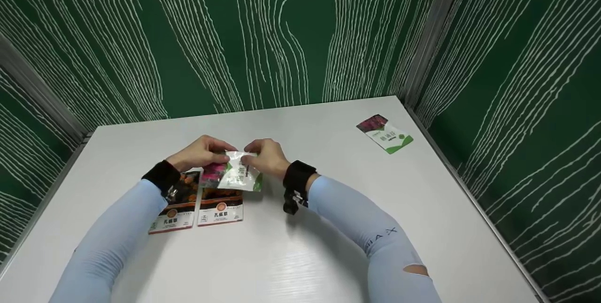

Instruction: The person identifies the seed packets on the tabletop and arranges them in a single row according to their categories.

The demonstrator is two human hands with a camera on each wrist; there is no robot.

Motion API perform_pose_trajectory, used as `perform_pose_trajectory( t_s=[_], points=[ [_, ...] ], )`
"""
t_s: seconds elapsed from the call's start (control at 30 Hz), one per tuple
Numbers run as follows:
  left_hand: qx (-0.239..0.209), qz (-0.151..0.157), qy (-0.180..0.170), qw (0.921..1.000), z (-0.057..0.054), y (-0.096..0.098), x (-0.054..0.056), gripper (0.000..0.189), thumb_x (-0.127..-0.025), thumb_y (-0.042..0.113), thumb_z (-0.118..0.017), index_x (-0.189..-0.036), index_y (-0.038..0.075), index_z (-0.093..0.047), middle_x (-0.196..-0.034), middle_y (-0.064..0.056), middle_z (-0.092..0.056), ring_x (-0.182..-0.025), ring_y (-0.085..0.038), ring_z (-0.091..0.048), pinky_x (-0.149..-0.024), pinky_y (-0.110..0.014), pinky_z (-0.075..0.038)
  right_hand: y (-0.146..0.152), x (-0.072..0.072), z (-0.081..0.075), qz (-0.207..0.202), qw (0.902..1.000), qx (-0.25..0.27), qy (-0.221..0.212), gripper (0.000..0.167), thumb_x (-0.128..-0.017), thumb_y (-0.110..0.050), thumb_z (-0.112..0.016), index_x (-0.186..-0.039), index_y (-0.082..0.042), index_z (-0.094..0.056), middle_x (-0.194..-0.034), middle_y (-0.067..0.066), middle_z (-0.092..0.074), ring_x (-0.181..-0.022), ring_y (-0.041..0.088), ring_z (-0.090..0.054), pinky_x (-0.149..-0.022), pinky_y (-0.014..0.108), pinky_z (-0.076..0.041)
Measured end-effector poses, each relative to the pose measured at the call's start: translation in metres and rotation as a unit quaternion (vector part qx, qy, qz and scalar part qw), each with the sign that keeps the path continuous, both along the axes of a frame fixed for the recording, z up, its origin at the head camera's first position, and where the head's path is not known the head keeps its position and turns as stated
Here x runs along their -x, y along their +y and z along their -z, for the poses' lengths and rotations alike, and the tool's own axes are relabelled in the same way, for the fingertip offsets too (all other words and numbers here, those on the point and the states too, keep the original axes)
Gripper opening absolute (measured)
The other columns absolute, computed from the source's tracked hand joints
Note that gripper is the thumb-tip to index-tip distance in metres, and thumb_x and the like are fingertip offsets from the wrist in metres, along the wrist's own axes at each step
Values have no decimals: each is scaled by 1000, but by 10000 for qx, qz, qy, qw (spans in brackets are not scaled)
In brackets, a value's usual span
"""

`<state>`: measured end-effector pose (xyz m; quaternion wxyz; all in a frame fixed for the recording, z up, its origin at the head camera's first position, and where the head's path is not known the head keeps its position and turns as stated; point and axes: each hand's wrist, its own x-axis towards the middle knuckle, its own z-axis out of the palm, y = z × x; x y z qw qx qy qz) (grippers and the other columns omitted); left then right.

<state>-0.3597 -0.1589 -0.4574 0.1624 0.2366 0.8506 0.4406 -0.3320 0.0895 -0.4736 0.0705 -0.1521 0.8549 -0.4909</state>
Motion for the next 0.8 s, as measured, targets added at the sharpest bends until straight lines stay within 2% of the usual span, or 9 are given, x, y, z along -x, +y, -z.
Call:
perform_pose_trajectory(
  t_s=[0.1,0.2,0.37,0.57,0.7,0.8],
  points=[
    [-53,78,-12,10000,2,2,-1,34,-97,8,-72,-130,5,-79,-123,-16,-80,-98,-15,-68,-85,-25,-53,2,0,3,-59,9999,-19,-147,29,-97,-23,-81,-120,-5,-81,-106,7,-81,-91,13,-66,-78,24,-51],
    [-94,127,74,9998,5,4,-3,34,-96,9,-74,-129,5,-80,-123,-15,-80,-99,-14,-68,-87,-25,-53,5,-1,7,-270,9989,3,-390,27,-98,-24,-80,-116,-5,-82,-99,2,-78,-86,10,-63,-72,22,-48],
    [-109,-151,142,9997,10,9,-3,38,-94,16,-80,-132,7,-78,-122,-15,-78,-96,-16,-65,-87,-27,-51,10,-2,14,-465,9965,179,-671,21,-100,-21,-78,-111,-3,-79,-91,-3,-73,-81,9,-62,-69,21,-47],
    [-289,-927,35,9953,13,15,-3,43,-96,25,-81,-135,8,-75,-122,-16,-75,-100,-21,-65,-87,-29,-52,15,-3,16,-269,9961,457,-704,17,-101,-18,-75,-108,-3,-77,-90,-3,-71,-80,10,-61,-68,21,-48],
    [-413,-1670,-112,9850,13,17,-4,41,-101,32,-77,-136,10,-74,-118,-13,-74,-99,-20,-65,-82,-27,-53,22,0,16,86,9955,683,-659,17,-101,-18,-75,-107,-1,-75,-92,-2,-70,-78,9,-60,-65,21,-47],
    [-552,-2045,-223,9770,13,19,-7,41,-104,34,-73,-136,8,-73,-115,-11,-73,-94,-16,-65,-75,-24,-54,27,3,17,384,9933,887,-632,17,-102,-16,-74,-106,0,-73,-90,-2,-69,-76,8,-60,-63,20,-47]
  ],
)
